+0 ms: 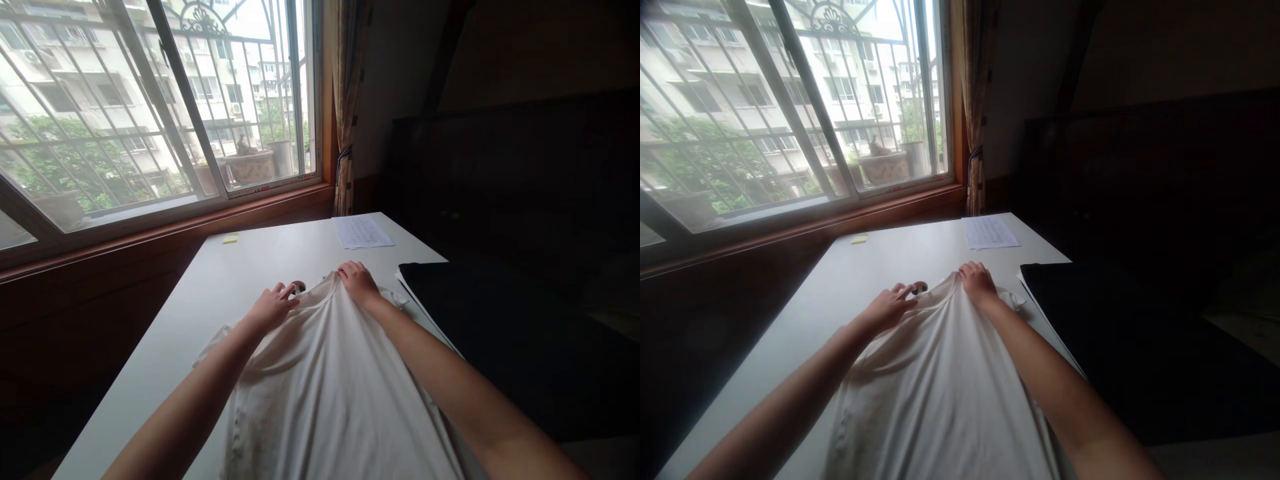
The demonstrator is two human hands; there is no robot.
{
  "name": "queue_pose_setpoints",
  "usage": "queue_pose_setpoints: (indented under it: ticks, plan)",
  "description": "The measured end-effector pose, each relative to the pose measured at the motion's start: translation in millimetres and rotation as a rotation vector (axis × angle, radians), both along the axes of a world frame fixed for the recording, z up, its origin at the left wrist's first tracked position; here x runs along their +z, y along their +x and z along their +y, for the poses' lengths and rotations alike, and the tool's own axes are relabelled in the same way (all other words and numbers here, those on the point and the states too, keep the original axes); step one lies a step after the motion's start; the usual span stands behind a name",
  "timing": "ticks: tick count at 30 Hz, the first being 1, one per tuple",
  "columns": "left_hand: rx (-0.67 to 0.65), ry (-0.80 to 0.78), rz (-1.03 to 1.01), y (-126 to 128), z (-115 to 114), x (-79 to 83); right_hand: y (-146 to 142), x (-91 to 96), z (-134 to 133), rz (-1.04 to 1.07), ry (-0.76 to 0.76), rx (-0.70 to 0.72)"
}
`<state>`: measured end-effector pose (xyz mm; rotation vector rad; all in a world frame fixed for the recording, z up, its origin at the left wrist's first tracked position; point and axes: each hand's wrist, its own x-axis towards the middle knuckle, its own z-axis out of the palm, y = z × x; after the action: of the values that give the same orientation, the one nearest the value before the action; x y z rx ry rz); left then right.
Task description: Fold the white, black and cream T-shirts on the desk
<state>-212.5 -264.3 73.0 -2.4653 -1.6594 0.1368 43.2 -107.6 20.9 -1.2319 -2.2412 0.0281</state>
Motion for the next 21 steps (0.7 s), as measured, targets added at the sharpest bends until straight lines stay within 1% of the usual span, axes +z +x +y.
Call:
queue_pose_setpoints:
  ticks: [3,6,10,13,14,16,19,21]
  plan:
    - [0.09,-0.04,0.053,-4.5,8.9,12.6,0.5,-1.3,-1.7,-0.025,0.006,-0.021]
    - [0.176,-0.046,0.059,-16.0,18.0,23.5,-0.3,-2.0,-4.3,-0.045,0.008,-0.035]
    - [0.281,-0.055,0.043,-29.6,25.5,30.0,-4.4,-0.4,-9.2,-0.06,0.016,-0.034]
    - [0.319,-0.044,0.013,-32.6,26.4,25.7,-9.1,1.6,-13.1,-0.057,0.041,0.016]
    - [0.323,-0.041,-0.001,-32.8,26.2,22.6,-10.9,2.0,-14.3,-0.054,0.053,0.06]
    - [0.329,-0.04,-0.032,-33.5,26.1,15.0,-14.8,2.0,-16.9,-0.054,0.066,0.191]
    - [0.338,-0.047,-0.095,-37.8,27.6,2.1,-20.9,0.9,-21.1,-0.103,0.026,0.387]
    - [0.34,-0.059,-0.154,-43.1,29.2,-6.3,-24.6,0.7,-24.2,-0.16,-0.03,0.437]
